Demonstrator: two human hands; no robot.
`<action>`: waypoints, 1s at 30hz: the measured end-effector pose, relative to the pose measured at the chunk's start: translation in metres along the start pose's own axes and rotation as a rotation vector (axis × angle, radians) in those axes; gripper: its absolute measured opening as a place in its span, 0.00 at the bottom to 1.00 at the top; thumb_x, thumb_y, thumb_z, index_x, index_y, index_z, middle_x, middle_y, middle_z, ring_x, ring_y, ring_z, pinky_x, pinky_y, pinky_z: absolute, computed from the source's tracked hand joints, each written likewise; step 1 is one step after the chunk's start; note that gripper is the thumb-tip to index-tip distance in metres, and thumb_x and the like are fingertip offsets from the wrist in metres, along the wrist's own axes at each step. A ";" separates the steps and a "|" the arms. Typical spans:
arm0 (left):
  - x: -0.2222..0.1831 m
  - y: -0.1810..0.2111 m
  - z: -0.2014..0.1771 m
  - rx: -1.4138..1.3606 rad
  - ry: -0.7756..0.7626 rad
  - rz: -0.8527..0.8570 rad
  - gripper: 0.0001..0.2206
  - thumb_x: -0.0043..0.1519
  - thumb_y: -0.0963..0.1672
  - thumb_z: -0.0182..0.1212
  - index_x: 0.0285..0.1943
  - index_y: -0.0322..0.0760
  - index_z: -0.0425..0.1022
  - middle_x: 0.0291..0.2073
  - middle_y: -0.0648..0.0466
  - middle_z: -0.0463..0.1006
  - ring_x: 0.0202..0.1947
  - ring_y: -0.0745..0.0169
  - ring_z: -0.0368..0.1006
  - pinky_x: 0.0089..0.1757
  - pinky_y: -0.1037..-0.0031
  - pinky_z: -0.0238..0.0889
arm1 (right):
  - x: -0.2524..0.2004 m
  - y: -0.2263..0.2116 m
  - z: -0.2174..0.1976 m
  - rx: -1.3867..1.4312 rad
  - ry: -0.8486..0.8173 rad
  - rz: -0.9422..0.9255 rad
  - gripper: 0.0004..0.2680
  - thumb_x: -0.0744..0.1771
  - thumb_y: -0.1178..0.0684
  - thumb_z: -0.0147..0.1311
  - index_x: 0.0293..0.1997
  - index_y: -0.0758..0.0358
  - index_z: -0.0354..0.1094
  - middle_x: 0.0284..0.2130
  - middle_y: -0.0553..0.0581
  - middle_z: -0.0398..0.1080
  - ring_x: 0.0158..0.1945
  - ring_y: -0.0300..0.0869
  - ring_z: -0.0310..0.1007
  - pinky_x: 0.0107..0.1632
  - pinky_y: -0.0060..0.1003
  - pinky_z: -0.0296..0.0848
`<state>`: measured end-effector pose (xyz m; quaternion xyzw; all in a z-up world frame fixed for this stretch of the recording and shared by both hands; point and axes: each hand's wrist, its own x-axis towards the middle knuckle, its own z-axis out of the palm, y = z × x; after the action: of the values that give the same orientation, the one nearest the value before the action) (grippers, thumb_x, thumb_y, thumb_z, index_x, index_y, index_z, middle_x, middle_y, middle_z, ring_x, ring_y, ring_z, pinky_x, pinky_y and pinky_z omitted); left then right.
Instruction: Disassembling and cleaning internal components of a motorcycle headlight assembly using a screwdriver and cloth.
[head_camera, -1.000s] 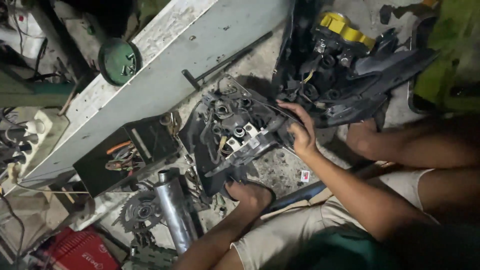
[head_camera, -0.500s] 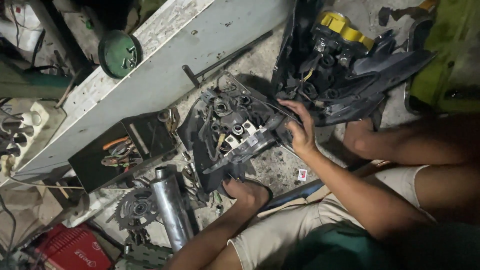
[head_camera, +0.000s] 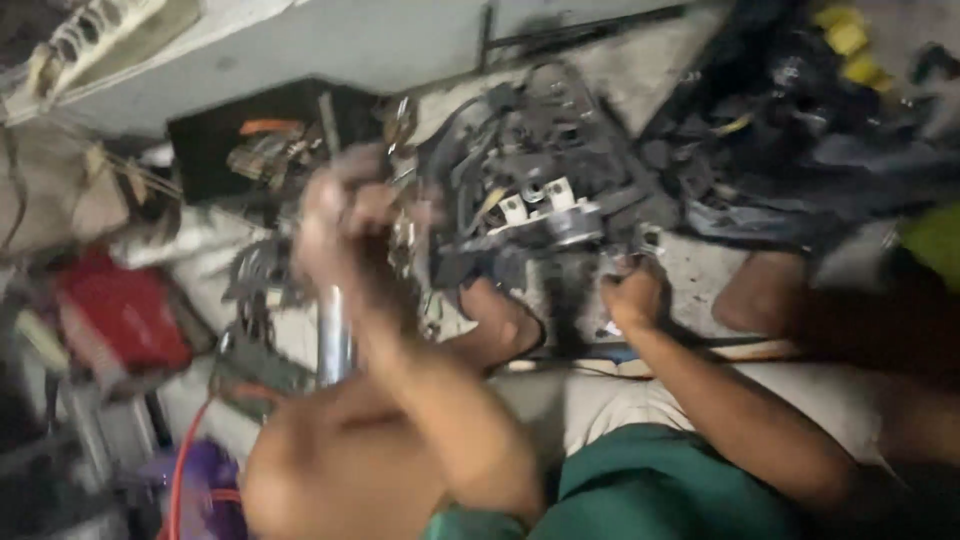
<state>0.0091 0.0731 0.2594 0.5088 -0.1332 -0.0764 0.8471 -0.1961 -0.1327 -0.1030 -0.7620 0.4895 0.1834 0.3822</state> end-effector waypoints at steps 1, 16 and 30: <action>0.016 -0.032 -0.013 0.492 0.316 0.019 0.18 0.69 0.53 0.59 0.59 0.40 0.73 0.39 0.46 0.78 0.40 0.55 0.76 0.54 0.63 0.69 | 0.004 0.006 0.002 -0.081 -0.011 -0.053 0.20 0.62 0.44 0.63 0.56 0.60 0.65 0.47 0.64 0.68 0.56 0.59 0.71 0.56 0.54 0.73; 0.004 -0.135 -0.089 0.937 0.769 -0.625 0.36 0.48 0.63 0.51 0.62 0.46 0.73 0.58 0.46 0.74 0.62 0.42 0.68 0.62 0.54 0.58 | 0.016 -0.036 -0.087 -0.836 -0.439 -0.329 0.13 0.66 0.50 0.54 0.48 0.67 0.79 0.46 0.72 0.78 0.56 0.63 0.77 0.53 0.59 0.76; 0.012 -0.125 -0.083 0.808 0.414 -1.110 0.58 0.33 0.72 0.29 0.74 0.50 0.65 0.74 0.46 0.61 0.74 0.40 0.55 0.68 0.52 0.47 | 0.076 0.039 -0.060 -0.781 -0.231 -1.032 0.11 0.64 0.47 0.56 0.39 0.66 0.69 0.30 0.59 0.71 0.30 0.53 0.73 0.38 0.43 0.75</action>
<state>0.0468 0.0808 0.1136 0.7796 0.2908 -0.3424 0.4365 -0.2018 -0.2333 -0.1301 -0.9571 -0.0858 0.2213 0.1664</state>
